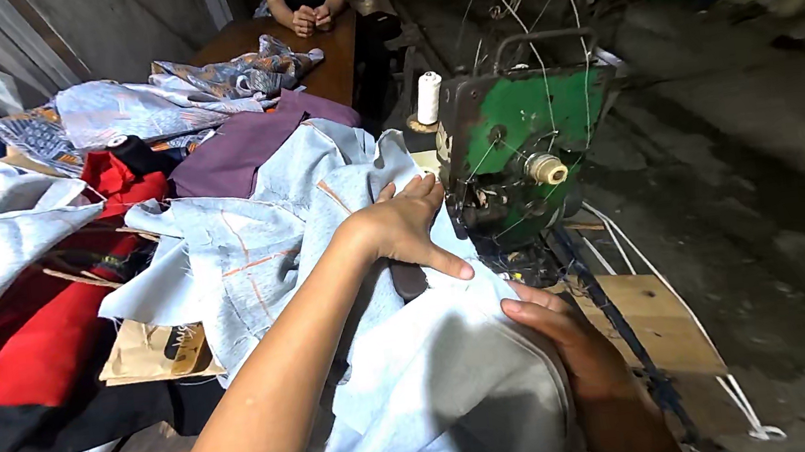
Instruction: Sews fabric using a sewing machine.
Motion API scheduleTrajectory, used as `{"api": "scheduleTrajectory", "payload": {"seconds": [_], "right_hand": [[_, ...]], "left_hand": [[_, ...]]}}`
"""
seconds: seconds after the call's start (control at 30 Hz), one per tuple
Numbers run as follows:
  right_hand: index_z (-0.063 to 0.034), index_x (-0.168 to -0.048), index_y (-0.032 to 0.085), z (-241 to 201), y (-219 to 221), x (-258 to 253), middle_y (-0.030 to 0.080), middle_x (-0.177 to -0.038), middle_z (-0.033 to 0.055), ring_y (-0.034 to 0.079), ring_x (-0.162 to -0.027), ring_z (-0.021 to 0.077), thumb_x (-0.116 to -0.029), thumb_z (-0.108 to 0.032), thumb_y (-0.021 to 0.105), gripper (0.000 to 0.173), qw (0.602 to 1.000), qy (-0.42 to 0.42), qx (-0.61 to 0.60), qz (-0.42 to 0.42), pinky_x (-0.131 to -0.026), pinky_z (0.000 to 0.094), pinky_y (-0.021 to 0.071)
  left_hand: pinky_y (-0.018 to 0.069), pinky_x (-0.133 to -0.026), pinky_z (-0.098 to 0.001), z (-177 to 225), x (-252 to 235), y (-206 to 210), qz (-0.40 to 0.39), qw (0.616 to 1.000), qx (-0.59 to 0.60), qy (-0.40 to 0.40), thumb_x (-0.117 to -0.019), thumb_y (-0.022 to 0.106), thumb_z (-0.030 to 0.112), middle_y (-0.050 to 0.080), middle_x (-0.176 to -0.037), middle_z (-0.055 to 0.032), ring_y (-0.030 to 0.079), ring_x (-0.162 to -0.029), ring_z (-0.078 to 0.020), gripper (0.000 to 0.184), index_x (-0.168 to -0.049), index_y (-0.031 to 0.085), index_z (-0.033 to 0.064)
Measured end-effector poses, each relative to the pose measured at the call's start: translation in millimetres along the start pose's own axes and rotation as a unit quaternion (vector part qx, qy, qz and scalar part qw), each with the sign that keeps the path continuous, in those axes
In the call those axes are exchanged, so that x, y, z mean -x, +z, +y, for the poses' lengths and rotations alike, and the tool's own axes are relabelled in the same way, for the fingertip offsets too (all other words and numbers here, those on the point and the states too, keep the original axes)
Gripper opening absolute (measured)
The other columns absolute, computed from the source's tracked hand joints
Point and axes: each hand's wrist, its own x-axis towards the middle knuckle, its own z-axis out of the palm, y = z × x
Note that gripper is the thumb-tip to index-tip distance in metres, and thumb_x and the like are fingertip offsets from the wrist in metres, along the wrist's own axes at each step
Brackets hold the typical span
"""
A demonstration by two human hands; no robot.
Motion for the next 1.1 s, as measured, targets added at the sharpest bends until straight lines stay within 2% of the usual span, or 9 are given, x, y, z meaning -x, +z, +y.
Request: {"api": "scheduleTrajectory", "payload": {"seconds": [0.1, 0.23, 0.4, 0.57, 0.67, 0.87, 1.0, 1.1], "right_hand": [[-0.0154, -0.091, 0.071, -4.1, -4.3, -4.4, 0.073, -0.077, -0.0046, 0.069, -0.07, -0.0001, -0.0883, -0.014, 0.057, 0.014, 1.0, 0.0, 0.011, -0.007, -0.066, 0.0185, 0.0593], [-0.0167, -0.091, 0.072, -4.1, -5.4, -7.5, 0.073, -0.078, -0.0056, 0.07, -0.07, -0.0004, -0.0876, -0.018, 0.062, 0.01, 1.0, -0.015, 0.018, -0.013, -0.066, 0.0182, 0.0593], [-0.0153, -0.089, 0.071, -5.7, -1.3, -8.7, 0.072, -0.075, -0.0058, 0.069, -0.068, -0.0007, -0.0895, -0.013, 0.056, 0.015, 1.0, -0.003, 0.028, 0.011, -0.064, 0.0175, 0.0586], [-0.0143, -0.088, 0.069, -7.2, -2.8, -13.6, 0.072, -0.074, -0.0039, 0.069, -0.067, 0.0008, -0.0923, -0.012, 0.051, 0.019, 0.999, 0.003, 0.036, 0.017, -0.063, 0.0192, 0.0591], [-0.0146, -0.089, 0.068, -10.1, 0.2, -10.8, 0.072, -0.074, -0.005, 0.069, -0.068, 0.0003, -0.0957, -0.011, 0.048, 0.022, 0.998, 0.01, 0.053, 0.028, -0.064, 0.0188, 0.0588], [-0.0096, -0.101, 0.066, -10.5, -7.6, -4.3, 0.069, -0.08, -0.0087, 0.066, -0.074, -0.0019, -0.1036, -0.01, 0.045, 0.022, 0.994, -0.013, 0.106, 0.012, -0.071, 0.0196, 0.057], [-0.0102, -0.099, 0.062, -4.6, -16.6, 6.1, 0.064, -0.08, -0.0104, 0.063, -0.074, -0.0032, -0.1045, -0.01, 0.044, 0.019, 0.996, -0.003, 0.092, -0.011, -0.072, 0.0192, 0.0546], [-0.0087, -0.097, 0.062, -0.2, -21.0, 13.6, 0.063, -0.08, -0.01, 0.062, -0.075, -0.0038, -0.1044, -0.011, 0.046, 0.018, 0.992, -0.035, 0.113, -0.037, -0.074, 0.0192, 0.0538]], "left_hand": [[0.0047, -0.126, -0.0601, -0.7, -2.6, -4.7, -0.013, 1.0, 0.017, -0.002, -0.0808, 0.083, 0.054, 0.021, -0.17, -0.0188, 0.017, -0.158, -0.0346, 0.115, -0.162, 0.024, -0.0005], [0.0029, -0.126, -0.0603, -2.4, -6.8, -7.8, -0.021, 0.999, 0.026, 0.002, -0.0821, 0.083, 0.052, 0.021, -0.17, -0.0184, 0.015, -0.159, -0.0341, 0.11, -0.161, 0.027, -0.0009], [0.0067, -0.125, -0.0608, -4.9, -12.2, -10.1, -0.027, 0.999, 0.024, 0.006, -0.0822, 0.083, 0.052, 0.023, -0.169, -0.0183, 0.016, -0.158, -0.0349, 0.106, -0.159, 0.032, -0.0005], [0.0059, -0.125, -0.0604, -5.4, -18.4, -14.6, -0.037, 0.999, 0.029, 0.0, -0.0846, 0.081, 0.052, 0.021, -0.17, -0.0171, 0.014, -0.159, -0.0338, 0.103, -0.159, 0.032, -0.0001], [0.0092, -0.125, -0.0627, -8.8, -20.2, -8.6, -0.012, 0.999, 0.041, 0.008, -0.0827, 0.084, 0.049, 0.025, -0.169, -0.0174, 0.018, -0.158, -0.0367, 0.102, -0.159, 0.034, 0.0009], [0.0179, -0.122, -0.0647, -20.1, -27.0, -11.6, -0.003, 0.999, 0.041, 0.035, -0.0797, 0.087, 0.044, 0.034, -0.164, -0.0206, 0.027, -0.154, -0.0401, 0.097, -0.154, 0.043, 0.0008], [0.0184, -0.121, -0.0659, -21.6, -30.5, -15.5, -0.004, 0.998, 0.052, 0.034, -0.0791, 0.088, 0.04, 0.036, -0.162, -0.0206, 0.027, -0.153, -0.0414, 0.091, -0.152, 0.047, 0.0044], [0.0236, -0.118, -0.0658, -23.7, -32.3, -14.7, 0.008, 0.997, 0.057, 0.044, -0.0782, 0.089, 0.037, 0.038, -0.16, -0.0212, 0.032, -0.149, -0.042, 0.086, -0.148, 0.051, 0.0049]]}}
